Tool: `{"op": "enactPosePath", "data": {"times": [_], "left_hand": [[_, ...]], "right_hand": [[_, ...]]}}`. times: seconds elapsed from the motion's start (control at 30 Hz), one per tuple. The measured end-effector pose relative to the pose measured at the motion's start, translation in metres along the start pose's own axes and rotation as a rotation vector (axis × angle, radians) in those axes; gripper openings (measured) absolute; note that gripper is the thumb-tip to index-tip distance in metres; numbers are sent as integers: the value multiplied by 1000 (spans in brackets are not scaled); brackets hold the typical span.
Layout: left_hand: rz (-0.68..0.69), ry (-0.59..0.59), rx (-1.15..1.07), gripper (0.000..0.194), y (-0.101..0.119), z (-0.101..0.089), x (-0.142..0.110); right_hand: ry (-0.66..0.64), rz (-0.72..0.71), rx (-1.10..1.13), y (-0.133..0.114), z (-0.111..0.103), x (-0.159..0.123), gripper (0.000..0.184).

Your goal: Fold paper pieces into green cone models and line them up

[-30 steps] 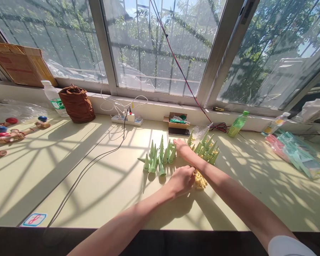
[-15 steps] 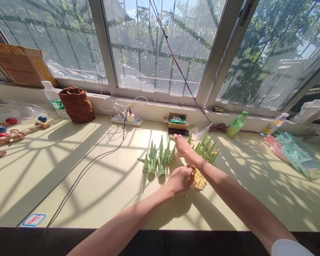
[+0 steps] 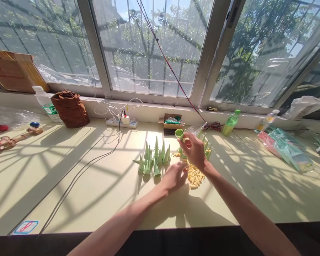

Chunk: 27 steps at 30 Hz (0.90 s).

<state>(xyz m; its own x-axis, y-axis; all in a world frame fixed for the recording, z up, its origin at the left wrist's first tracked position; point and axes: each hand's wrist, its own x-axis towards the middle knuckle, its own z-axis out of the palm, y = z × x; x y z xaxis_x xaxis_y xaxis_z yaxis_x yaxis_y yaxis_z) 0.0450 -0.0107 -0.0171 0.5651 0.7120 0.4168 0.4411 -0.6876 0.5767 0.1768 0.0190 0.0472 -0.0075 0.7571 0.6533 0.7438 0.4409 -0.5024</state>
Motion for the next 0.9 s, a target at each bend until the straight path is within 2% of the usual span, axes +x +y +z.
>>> {"op": "enactPosePath", "data": {"times": [0.07,0.17,0.27,0.37,0.47,0.7,0.9], "left_hand": [[11,44,-42,14,1,-2,1],[-18,176,-110,11,1,-2,3],[-82,299,-151,10,0,-2,5],[-105,328,-160,15,-1,-3,7],[-94,314,-153,19,-2,-6,8],[-77,281,-180,25,1,-9,7],[-104,282,-172,31,-1,-9,7]], "right_hand": [[38,51,22,11,-7,-21,21],[90,103,59,28,-13,-48,18],[5,162,277,39,-12,-64,17],[-33,279,517,45,-5,-70,22],[-106,306,607,45,0,-73,23],[-174,133,300,30,-7,-73,14],[-234,57,182,27,-3,-75,17]]}}
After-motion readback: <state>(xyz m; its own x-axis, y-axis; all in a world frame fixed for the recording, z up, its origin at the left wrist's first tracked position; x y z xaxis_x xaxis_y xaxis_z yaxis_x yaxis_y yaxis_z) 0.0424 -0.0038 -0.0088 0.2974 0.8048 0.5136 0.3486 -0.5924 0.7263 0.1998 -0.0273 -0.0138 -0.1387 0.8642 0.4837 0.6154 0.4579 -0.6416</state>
